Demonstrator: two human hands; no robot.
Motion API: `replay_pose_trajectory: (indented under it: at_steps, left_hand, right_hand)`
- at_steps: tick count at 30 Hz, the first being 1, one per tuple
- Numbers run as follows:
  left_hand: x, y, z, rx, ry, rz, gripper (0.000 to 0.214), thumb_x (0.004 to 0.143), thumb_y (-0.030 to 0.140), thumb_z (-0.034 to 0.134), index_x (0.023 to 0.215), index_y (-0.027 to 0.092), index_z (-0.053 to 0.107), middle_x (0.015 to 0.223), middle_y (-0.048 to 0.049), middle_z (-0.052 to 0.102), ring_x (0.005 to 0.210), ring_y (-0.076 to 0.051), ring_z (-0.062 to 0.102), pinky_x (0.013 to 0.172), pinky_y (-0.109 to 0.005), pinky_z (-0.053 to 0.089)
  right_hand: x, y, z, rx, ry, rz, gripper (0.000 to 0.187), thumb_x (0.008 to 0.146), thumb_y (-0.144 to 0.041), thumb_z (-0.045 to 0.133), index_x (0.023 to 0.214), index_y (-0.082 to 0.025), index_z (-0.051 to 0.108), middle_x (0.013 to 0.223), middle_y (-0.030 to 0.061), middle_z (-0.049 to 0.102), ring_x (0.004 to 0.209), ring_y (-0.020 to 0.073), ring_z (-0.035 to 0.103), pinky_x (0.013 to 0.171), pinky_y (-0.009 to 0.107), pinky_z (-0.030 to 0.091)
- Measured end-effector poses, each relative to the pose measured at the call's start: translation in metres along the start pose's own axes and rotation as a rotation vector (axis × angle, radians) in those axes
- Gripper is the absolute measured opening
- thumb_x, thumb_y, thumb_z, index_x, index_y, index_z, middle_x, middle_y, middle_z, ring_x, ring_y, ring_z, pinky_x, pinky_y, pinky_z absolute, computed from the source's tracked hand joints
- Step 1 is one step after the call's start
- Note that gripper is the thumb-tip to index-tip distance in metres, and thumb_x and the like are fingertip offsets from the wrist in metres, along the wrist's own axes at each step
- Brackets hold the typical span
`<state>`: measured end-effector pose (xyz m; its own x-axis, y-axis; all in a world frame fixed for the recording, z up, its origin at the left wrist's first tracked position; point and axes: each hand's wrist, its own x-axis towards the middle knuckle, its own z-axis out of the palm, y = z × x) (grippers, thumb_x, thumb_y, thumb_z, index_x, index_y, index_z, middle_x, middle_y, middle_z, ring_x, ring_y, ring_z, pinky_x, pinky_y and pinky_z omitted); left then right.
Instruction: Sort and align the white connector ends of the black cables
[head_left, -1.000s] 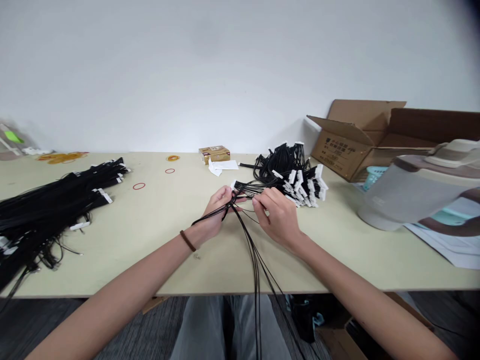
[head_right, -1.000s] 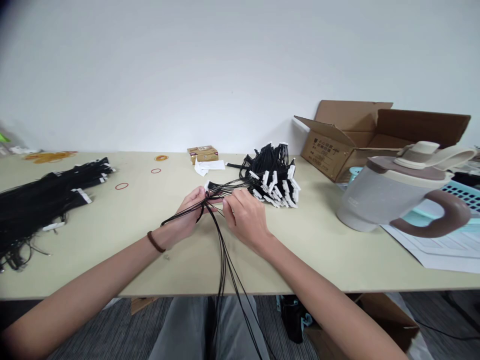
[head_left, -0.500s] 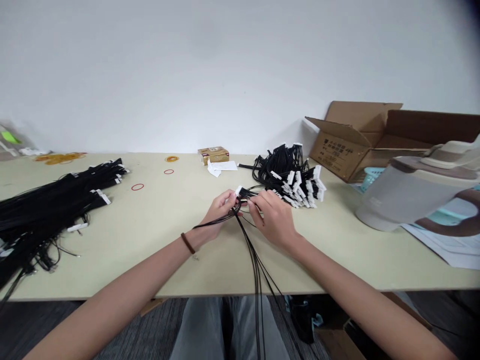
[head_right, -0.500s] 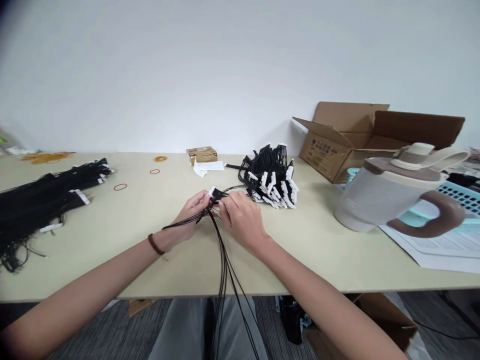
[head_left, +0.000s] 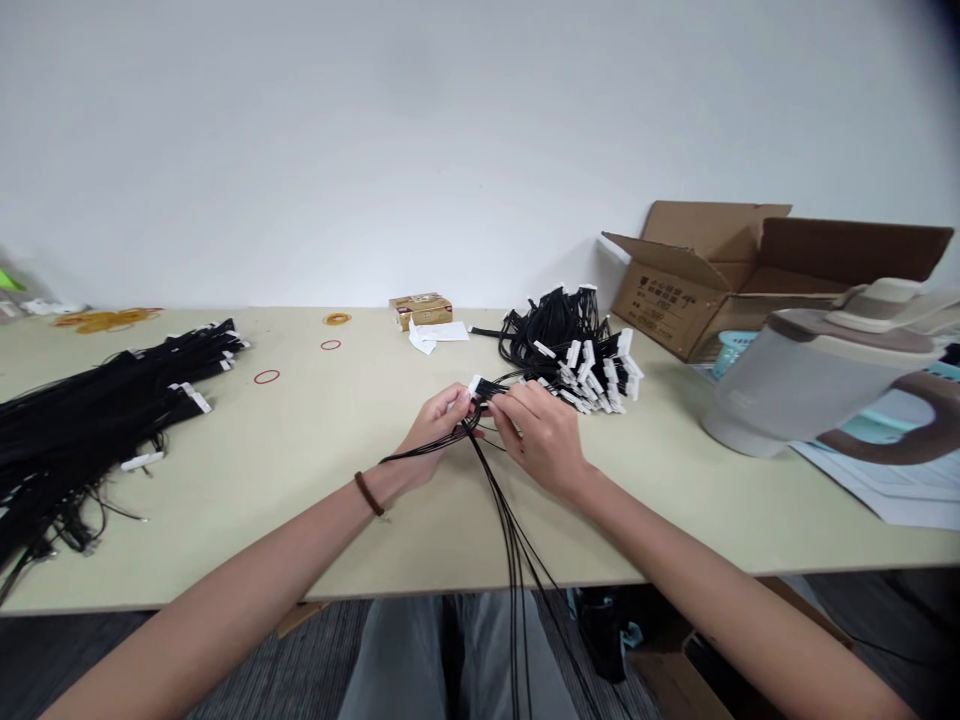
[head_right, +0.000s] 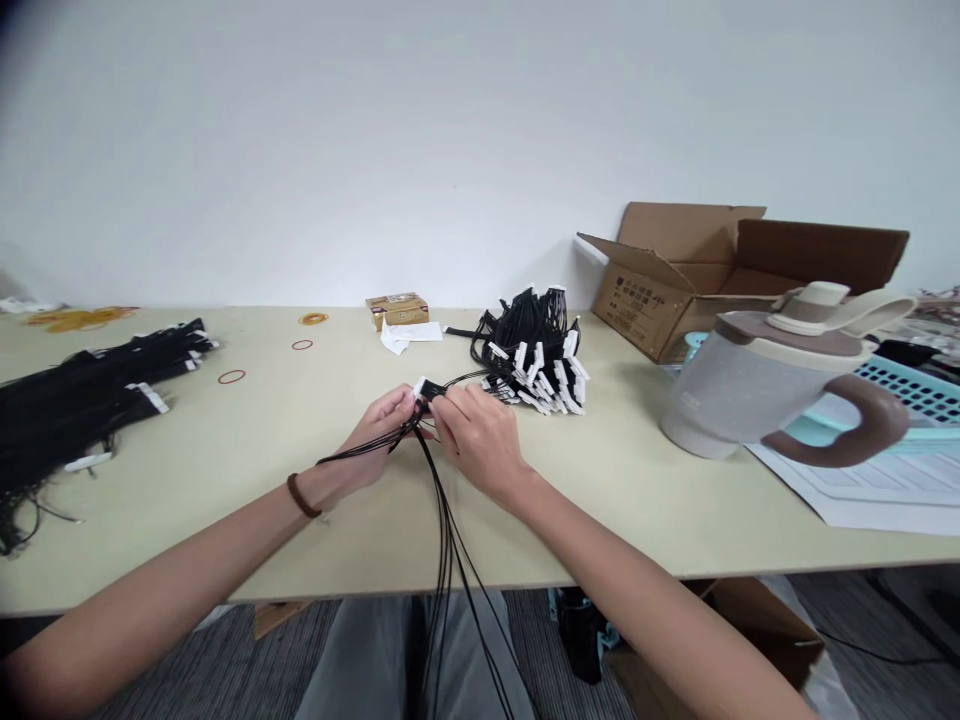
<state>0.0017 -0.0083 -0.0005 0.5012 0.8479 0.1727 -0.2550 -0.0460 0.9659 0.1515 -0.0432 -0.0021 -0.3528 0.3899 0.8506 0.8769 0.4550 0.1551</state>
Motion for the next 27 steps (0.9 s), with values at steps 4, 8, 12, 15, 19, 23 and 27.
replay_pose_trajectory:
  at_steps: [4,8,12,15,19,23,27]
  left_hand:
    - [0.000,0.000,0.000,-0.033,0.002,-0.006,0.026,0.075,0.037,0.057,0.065,0.016,0.045,0.067,0.0027,0.039,0.061,-0.008,0.040,0.061,-0.021,0.041]
    - [0.002,-0.002,-0.002,-0.120,0.009,-0.022,0.022,0.075,0.033,0.058,0.067,0.016,0.047,0.067,0.0028,0.044,0.061,-0.007,0.044,0.059,-0.020,0.040]
    - [0.005,-0.002,-0.006,-0.245,-0.015,-0.056,0.015,0.077,0.032,0.056,0.079,0.017,0.054,0.081,-0.0011,0.057,0.071,-0.012,0.055,0.066,-0.025,0.042]
    - [0.007,0.001,-0.011,-0.319,-0.033,-0.103,0.013,0.081,0.029,0.051,0.084,0.017,0.055,0.095,-0.0054,0.063,0.080,-0.018,0.061,0.069,-0.029,0.043]
    - [0.011,0.007,-0.017,-0.367,-0.023,-0.212,0.009,0.081,0.025,0.052,0.083,0.017,0.053,0.102,-0.0084,0.065,0.089,-0.021,0.063,0.075,-0.031,0.043]
    - [0.010,0.013,-0.017,-0.309,-0.099,-0.278,0.011,0.081,0.027,0.052,0.083,0.015,0.052,0.105,-0.0111,0.065,0.092,-0.023,0.063,0.083,-0.035,0.042]
    - [0.007,0.015,-0.013,-0.279,-0.155,-0.362,0.011,0.080,0.026,0.053,0.081,0.015,0.051,0.106,-0.0100,0.064,0.091,-0.024,0.064,0.091,-0.037,0.038]
  right_hand:
    - [0.000,0.001,0.001,-0.014,-0.001,0.006,0.015,0.086,-0.019,0.045,0.074,-0.017,0.054,0.064,0.0007,0.051,0.063,0.0129,0.037,0.055,0.025,0.027]
    - [0.002,0.004,0.002,-0.039,-0.012,0.000,0.015,0.086,-0.022,0.047,0.074,-0.018,0.055,0.066,0.0002,0.053,0.063,0.0131,0.037,0.055,0.025,0.028]
    - [0.002,0.013,0.002,-0.060,0.036,-0.039,0.007,0.084,-0.023,0.053,0.086,-0.018,0.058,0.072,0.0006,0.057,0.067,0.0131,0.041,0.058,0.024,0.032]
    - [0.003,0.024,-0.001,-0.123,0.143,-0.052,0.016,0.081,-0.021,0.056,0.096,-0.018,0.058,0.078,0.0022,0.059,0.071,0.0137,0.044,0.061,0.023,0.036]
    - [0.004,0.042,-0.006,-0.249,0.288,-0.040,0.022,0.080,-0.017,0.055,0.102,-0.020,0.057,0.080,0.0032,0.057,0.071,0.0134,0.046,0.063,0.024,0.038]
    - [0.004,0.058,-0.010,-0.316,0.335,-0.056,0.020,0.081,-0.021,0.055,0.100,-0.021,0.058,0.078,0.0023,0.056,0.071,0.0128,0.047,0.064,0.024,0.039]
    - [0.001,0.069,-0.009,-0.345,0.372,-0.042,0.016,0.082,-0.029,0.054,0.095,-0.023,0.060,0.075,0.0022,0.055,0.069,0.0133,0.045,0.063,0.025,0.038]
